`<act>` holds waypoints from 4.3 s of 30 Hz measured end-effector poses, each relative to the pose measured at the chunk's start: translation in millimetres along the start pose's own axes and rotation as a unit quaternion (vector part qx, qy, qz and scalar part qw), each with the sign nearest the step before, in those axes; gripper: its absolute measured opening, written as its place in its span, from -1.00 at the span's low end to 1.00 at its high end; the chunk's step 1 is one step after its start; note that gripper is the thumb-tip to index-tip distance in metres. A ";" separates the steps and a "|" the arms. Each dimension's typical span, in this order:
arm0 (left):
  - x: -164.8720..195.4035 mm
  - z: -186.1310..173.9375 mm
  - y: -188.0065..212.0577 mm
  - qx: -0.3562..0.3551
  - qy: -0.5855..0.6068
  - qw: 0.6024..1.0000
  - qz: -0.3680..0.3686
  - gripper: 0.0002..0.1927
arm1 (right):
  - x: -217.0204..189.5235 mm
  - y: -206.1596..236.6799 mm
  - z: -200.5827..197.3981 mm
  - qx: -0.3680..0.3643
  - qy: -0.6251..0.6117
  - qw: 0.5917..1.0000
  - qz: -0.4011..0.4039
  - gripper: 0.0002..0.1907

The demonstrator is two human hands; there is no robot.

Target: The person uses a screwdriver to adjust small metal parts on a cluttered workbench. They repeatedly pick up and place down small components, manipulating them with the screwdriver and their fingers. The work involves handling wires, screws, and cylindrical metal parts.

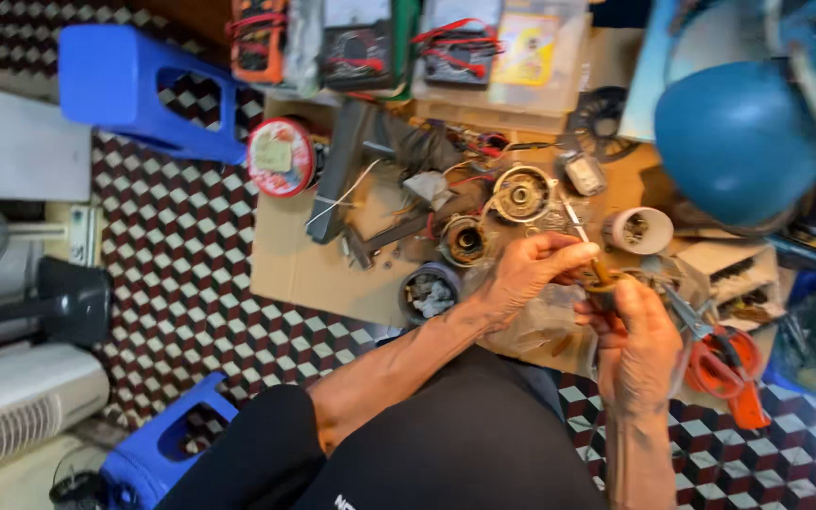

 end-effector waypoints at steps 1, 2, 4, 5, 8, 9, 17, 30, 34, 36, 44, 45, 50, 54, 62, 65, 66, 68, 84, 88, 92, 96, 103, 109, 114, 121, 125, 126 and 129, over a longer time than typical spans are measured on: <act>3.7 -1.3 2.1 0.000 0.034 0.999 0.005 -0.56 | 1.9 -0.6 4.0 0.003 0.010 1.000 0.012 -0.69; 9.9 -8.6 6.6 0.024 0.037 0.999 0.009 -0.56 | 4.0 1.0 6.6 0.010 0.018 1.000 0.020 -0.69; 22.2 -18.5 16.8 0.069 0.046 0.996 0.016 -0.57 | 9.2 6.2 11.0 0.017 0.043 0.998 0.033 -0.68; 30.0 -25.5 21.6 0.082 0.053 0.995 0.027 -0.56 | 11.4 8.7 12.6 0.016 0.059 0.997 0.037 -0.68; 54.8 -65.5 39.3 0.131 0.053 0.988 0.056 -0.55 | 19.3 14.2 13.0 0.009 0.093 0.994 0.064 -0.67; 59.3 -80.7 44.2 0.154 0.042 0.985 0.064 -0.55 | 20.9 15.8 11.6 0.010 0.100 0.992 0.074 -0.66; 42.0 -237.2 82.1 0.281 -0.438 0.854 0.011 -0.71 | 40.9 43.4 -15.1 0.062 0.102 0.990 0.069 -0.69; 52.1 -174.4 97.8 0.195 -0.481 0.841 0.153 -0.72 | 56.1 93.3 -57.0 0.135 -0.014 0.990 0.024 -0.70; 36.5 -89.7 86.3 -0.103 -0.491 0.809 0.307 -0.84 | 61.5 91.5 -60.1 0.135 -0.045 0.989 0.032 -0.69; 11.7 -69.7 64.8 -0.249 -0.536 0.747 0.304 -0.87 | 61.9 89.9 -58.1 0.117 -0.059 0.991 0.024 -0.70; -65.7 -69.7 13.8 -0.402 -0.707 0.567 0.130 -0.82 | 55.9 112.2 -57.0 0.155 -0.061 0.986 -0.029 -0.68; -68.2 -69.5 13.2 -0.387 -0.710 0.578 0.111 -0.84 | 55.9 114.6 -58.4 0.164 -0.064 0.984 -0.030 -0.68; -72.9 -57.1 15.0 -0.334 -0.710 0.613 0.090 -0.82 | 57.8 121.5 -67.9 0.177 -0.081 0.981 -0.028 -0.65; -75.3 -46.8 14.2 -0.281 -0.714 0.635 0.090 -0.86 | 58.1 122.0 -73.0 0.194 -0.074 0.978 -0.028 -0.64; -80.1 -44.1 13.6 -0.255 -0.706 0.648 0.130 -0.88 | 50.7 111.1 -68.7 0.189 -0.061 0.980 -0.016 -0.63; -85.3 -44.3 13.4 -0.253 -0.715 0.643 0.104 -0.88 | 49.7 104.8 -65.9 0.181 -0.057 0.982 -0.009 -0.63; -86.1 -43.9 13.8 -0.255 -0.704 0.653 0.115 -0.90 | 49.0 103.7 -66.0 0.177 -0.058 0.982 -0.005 -0.64; -85.5 -46.4 14.7 -0.255 -0.682 0.672 0.135 -0.88 | 46.2 101.2 -67.3 0.172 -0.058 0.983 -0.008 -0.63; -34.8 -78.5 8.3 -0.330 -0.661 0.653 0.168 -0.92 | 17.3 67.9 -52.0 0.125 -0.037 0.991 -0.018 -0.65; 21.7 -76.7 0.3 -0.233 -0.533 0.808 0.093 -0.78 | 8.5 59.0 -49.1 0.136 -0.035 0.990 -0.018 -0.65; 43.4 -38.2 -27.0 -0.080 -0.056 0.994 -0.042 -0.64 | -2.1 45.7 -40.1 0.129 -0.005 0.992 -0.019 -0.66; 45.7 -13.1 -37.2 -0.010 0.219 0.969 -0.117 -0.60 | -13.5 33.3 -30.9 0.115 0.011 0.993 -0.029 -0.67; 44.8 -11.3 -46.4 -0.002 0.216 0.969 -0.123 -0.59 | -23.5 17.2 -25.8 0.087 0.019 0.995 -0.037 -0.67; 43.0 -10.5 -48.6 -0.028 0.187 0.976 -0.108 -0.61 | -24.4 7.7 -29.2 0.090 0.041 0.995 -0.034 -0.67; 42.6 -4.7 -49.8 -0.063 0.167 0.979 -0.094 -0.62 | -23.8 6.3 -32.1 0.104 0.052 0.993 -0.033 -0.66; 44.4 0.5 -46.8 -0.091 0.056 0.992 -0.075 -0.67 | -25.9 6.3 -25.9 0.090 0.053 0.994 -0.027 -0.60; 40.3 5.4 -44.9 -0.099 0.039 0.992 -0.073 -0.71 | -26.3 4.5 -23.7 0.082 0.031 0.996 -0.016 -0.60; 41.0 5.8 -43.7 -0.105 0.049 0.991 -0.064 -0.71 | -26.2 3.4 -23.3 0.078 0.028 0.996 -0.014 -0.60; 45.3 4.2 -40.6 -0.114 0.049 0.991 -0.048 -0.67 | -26.7 -0.2 -22.5 0.087 0.048 0.995 -0.021 -0.59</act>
Point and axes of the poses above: each hand's wrist, its own y-axis away from the middle knuckle, its own z-axis out of the palm, x = y × z, the point moved 3 cm from there along -y, towards the middle knuckle, and after that the axes turned 15 degrees about z, right-handed, at the moved point
